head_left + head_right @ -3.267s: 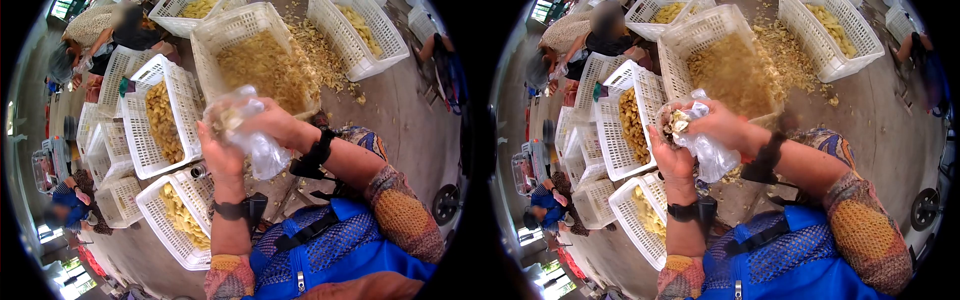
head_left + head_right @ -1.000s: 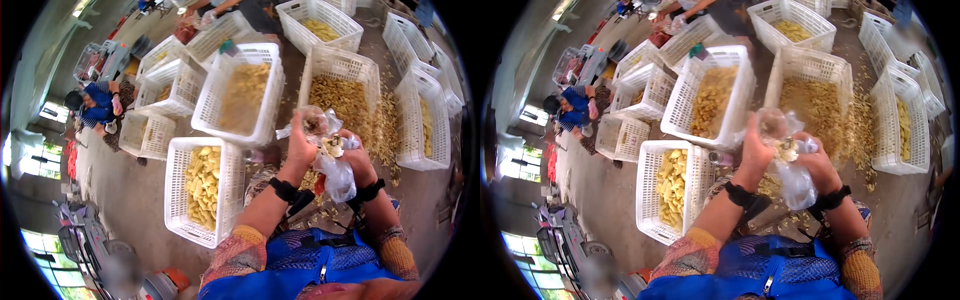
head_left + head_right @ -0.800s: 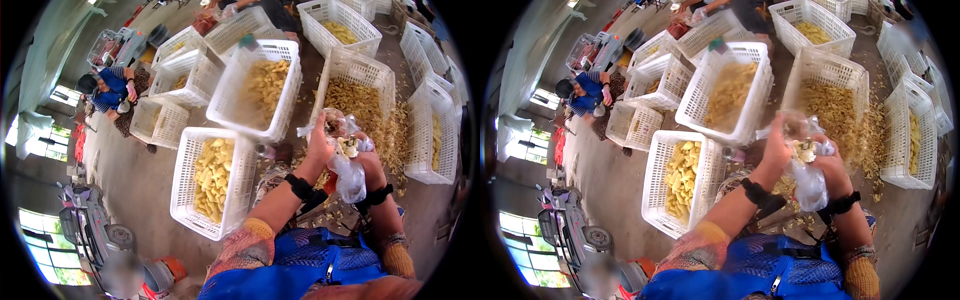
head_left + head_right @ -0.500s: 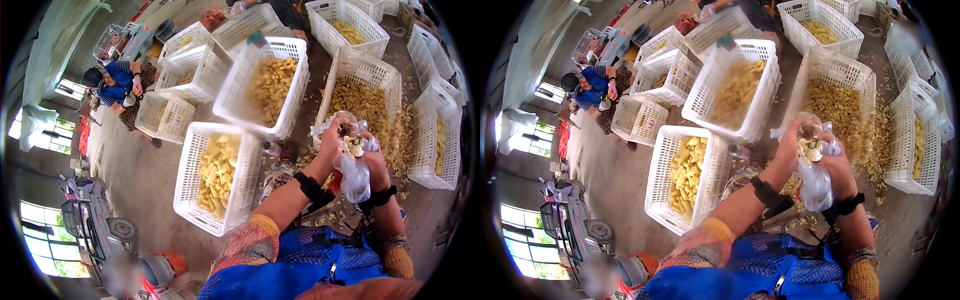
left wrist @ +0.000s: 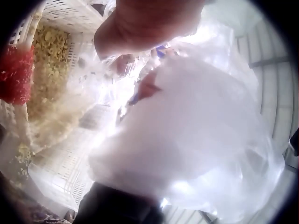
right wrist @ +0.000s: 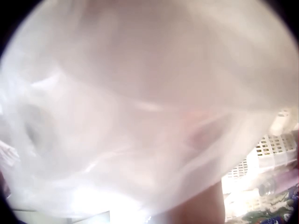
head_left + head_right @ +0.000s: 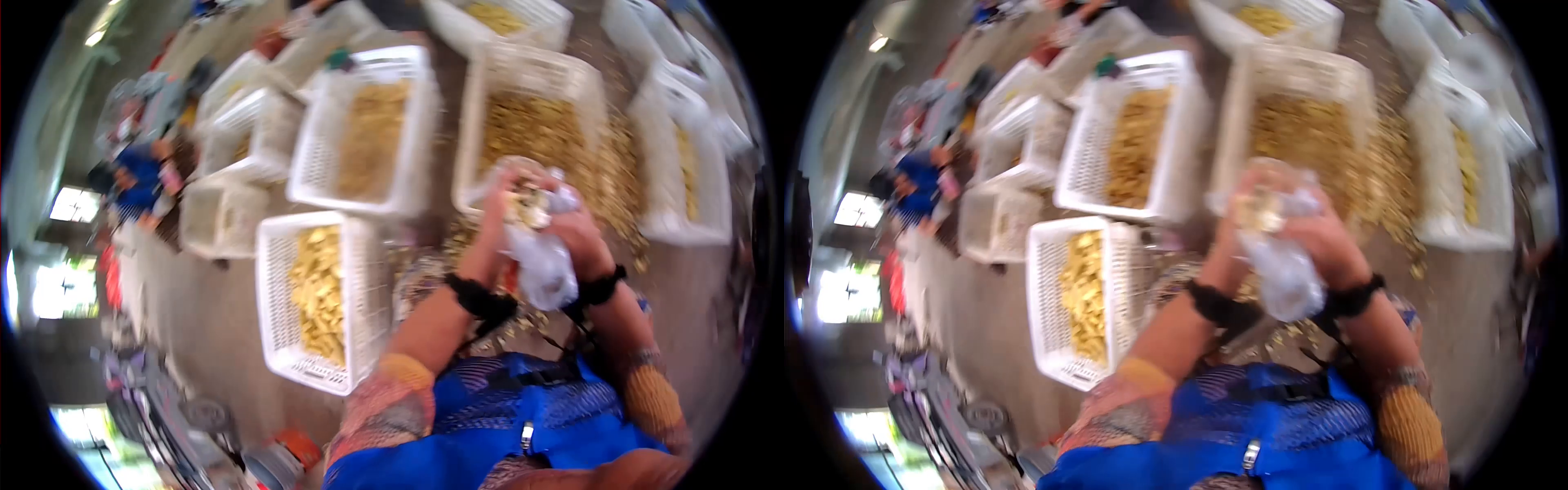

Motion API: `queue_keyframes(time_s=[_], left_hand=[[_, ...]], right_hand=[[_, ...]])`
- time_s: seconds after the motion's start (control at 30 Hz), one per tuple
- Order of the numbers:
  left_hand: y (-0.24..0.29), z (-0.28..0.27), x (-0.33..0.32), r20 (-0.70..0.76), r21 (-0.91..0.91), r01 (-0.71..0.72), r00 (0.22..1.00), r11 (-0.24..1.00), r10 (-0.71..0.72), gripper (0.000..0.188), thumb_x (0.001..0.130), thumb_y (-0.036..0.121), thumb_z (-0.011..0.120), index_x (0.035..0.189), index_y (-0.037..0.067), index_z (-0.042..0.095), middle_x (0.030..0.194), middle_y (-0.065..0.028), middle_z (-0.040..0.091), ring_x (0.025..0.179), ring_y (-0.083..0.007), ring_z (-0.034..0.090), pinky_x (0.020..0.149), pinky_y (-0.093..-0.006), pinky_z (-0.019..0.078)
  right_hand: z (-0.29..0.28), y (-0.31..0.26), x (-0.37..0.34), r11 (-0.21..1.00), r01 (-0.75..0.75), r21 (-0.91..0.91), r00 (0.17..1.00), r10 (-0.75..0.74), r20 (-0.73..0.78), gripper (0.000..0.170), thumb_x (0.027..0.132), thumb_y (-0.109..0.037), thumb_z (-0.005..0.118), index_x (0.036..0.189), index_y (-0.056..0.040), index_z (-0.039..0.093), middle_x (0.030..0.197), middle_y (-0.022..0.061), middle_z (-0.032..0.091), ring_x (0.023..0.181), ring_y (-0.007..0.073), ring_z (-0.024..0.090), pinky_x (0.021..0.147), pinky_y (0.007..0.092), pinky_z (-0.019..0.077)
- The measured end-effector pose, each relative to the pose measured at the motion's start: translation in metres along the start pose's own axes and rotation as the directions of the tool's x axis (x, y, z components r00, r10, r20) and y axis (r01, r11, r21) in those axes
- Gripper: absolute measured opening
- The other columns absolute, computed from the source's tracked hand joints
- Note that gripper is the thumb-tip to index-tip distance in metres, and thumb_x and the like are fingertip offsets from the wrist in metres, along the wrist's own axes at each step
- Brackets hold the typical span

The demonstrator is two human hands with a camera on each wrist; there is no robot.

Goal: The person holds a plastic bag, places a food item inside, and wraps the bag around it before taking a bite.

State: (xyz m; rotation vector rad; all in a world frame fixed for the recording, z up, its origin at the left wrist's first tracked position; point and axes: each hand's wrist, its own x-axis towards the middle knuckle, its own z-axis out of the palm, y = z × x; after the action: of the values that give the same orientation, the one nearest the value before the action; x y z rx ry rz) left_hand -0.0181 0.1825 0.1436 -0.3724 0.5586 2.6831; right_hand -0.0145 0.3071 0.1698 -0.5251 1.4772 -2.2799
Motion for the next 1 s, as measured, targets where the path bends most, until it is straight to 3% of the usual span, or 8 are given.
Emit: queue_keyframes(time_s=[0.2, 0.27, 0.4, 0.43, 0.63, 0.83, 0.9, 1.0], left_hand=[[-0.016, -0.029, 0.016, -0.018, 0.22, 0.02, 1.0, 0.975, -0.017, 0.026, 0.097, 0.025, 0.041, 0.1, 0.003, 0.053, 0.094, -0.0078, 0.059, 0.087, -0.0172, 0.061, 0.076, -0.029, 0.0525], [-0.014, -0.034, 0.013, -0.04, 0.242, 0.052, 0.998, 0.969, -0.043, 0.024, 0.096, 0.022, 0.04, 0.105, 0.003, 0.051, 0.1, -0.008, 0.058, 0.091, -0.0167, 0.06, 0.078, -0.0286, 0.0519], [-0.019, -0.052, 0.013, 0.1, 0.404, -0.11, 0.992, 0.908, 0.075, 0.022, 0.091, 0.014, 0.046, 0.11, 0.003, 0.051, 0.103, -0.008, 0.057, 0.092, -0.0179, 0.059, 0.079, -0.0282, 0.052], [-0.018, -0.043, 0.012, 0.108, 0.332, -0.088, 0.993, 0.939, 0.055, 0.022, 0.091, 0.013, 0.047, 0.11, 0.003, 0.051, 0.104, -0.0082, 0.057, 0.093, -0.0179, 0.059, 0.079, -0.0282, 0.052], [-0.017, -0.045, 0.008, 0.183, 0.556, -0.209, 0.975, 0.805, 0.127, 0.025, 0.092, 0.017, 0.047, 0.111, 0.003, 0.05, 0.104, -0.0088, 0.057, 0.093, -0.0186, 0.059, 0.08, -0.0306, 0.053], [-0.016, -0.041, -0.002, -0.091, 0.223, 0.129, 0.99, 0.966, -0.111, 0.027, 0.093, 0.021, 0.046, 0.113, 0.003, 0.049, 0.105, -0.009, 0.056, 0.094, -0.0193, 0.059, 0.079, -0.0309, 0.0535], [-0.016, -0.037, -0.006, -0.071, 0.17, 0.14, 0.989, 0.975, -0.13, 0.028, 0.094, 0.022, 0.045, 0.114, 0.003, 0.049, 0.106, -0.0094, 0.056, 0.094, -0.0197, 0.059, 0.079, -0.0308, 0.0534], [-0.015, -0.034, -0.01, -0.001, 0.112, 0.132, 0.991, 0.985, -0.133, 0.03, 0.094, 0.024, 0.045, 0.115, 0.002, 0.048, 0.106, -0.0097, 0.056, 0.095, -0.0202, 0.059, 0.08, -0.0309, 0.0534]], right_hand=[[-0.007, -0.011, -0.003, 0.966, -0.097, 0.24, 0.991, 0.115, -0.062, 0.043, 0.069, 0.002, 0.063, 0.111, -0.0007, 0.059, 0.114, 0.0072, 0.056, 0.104, 0.0156, 0.055, 0.09, 0.028, 0.0435], [-0.008, -0.012, -0.005, 0.986, -0.087, 0.143, 0.992, 0.099, -0.079, 0.043, 0.068, 0.002, 0.063, 0.111, -0.0004, 0.059, 0.113, 0.0068, 0.055, 0.103, 0.0152, 0.054, 0.089, 0.0275, 0.0421], [-0.009, -0.009, -0.004, 0.997, -0.06, 0.045, 0.997, 0.062, -0.054, 0.043, 0.067, -0.001, 0.064, 0.11, -0.0004, 0.06, 0.111, 0.0063, 0.055, 0.103, 0.0149, 0.052, 0.091, 0.0272, 0.0389], [-0.009, -0.008, -0.004, 0.996, -0.061, 0.064, 0.997, 0.064, -0.047, 0.043, 0.066, -0.001, 0.064, 0.109, -0.0005, 0.059, 0.111, 0.0063, 0.055, 0.104, 0.0148, 0.051, 0.091, 0.0274, 0.0385], [-0.006, -0.008, -0.003, 0.989, -0.068, 0.132, 0.998, 0.069, -0.005, 0.042, 0.066, -0.003, 0.066, 0.108, -0.0008, 0.059, 0.107, 0.0051, 0.055, 0.102, 0.0139, 0.051, 0.091, 0.0276, 0.0389], [0.002, -0.02, -0.006, 0.986, -0.133, 0.103, 0.985, 0.143, -0.093, 0.042, 0.067, -0.002, 0.067, 0.108, -0.0009, 0.059, 0.102, 0.0038, 0.055, 0.097, 0.0134, 0.053, 0.086, 0.0258, 0.0421], [0.004, -0.021, -0.005, 0.996, -0.089, 0.003, 0.989, 0.089, -0.116, 0.041, 0.068, -0.002, 0.067, 0.108, -0.0009, 0.059, 0.103, 0.0038, 0.055, 0.096, 0.0133, 0.053, 0.085, 0.0254, 0.0428], [0.007, -0.023, -0.005, 0.995, -0.066, 0.07, 0.993, 0.072, -0.095, 0.041, 0.068, -0.002, 0.068, 0.108, -0.0003, 0.059, 0.104, 0.0043, 0.056, 0.097, 0.0134, 0.054, 0.086, 0.0261, 0.0425]])
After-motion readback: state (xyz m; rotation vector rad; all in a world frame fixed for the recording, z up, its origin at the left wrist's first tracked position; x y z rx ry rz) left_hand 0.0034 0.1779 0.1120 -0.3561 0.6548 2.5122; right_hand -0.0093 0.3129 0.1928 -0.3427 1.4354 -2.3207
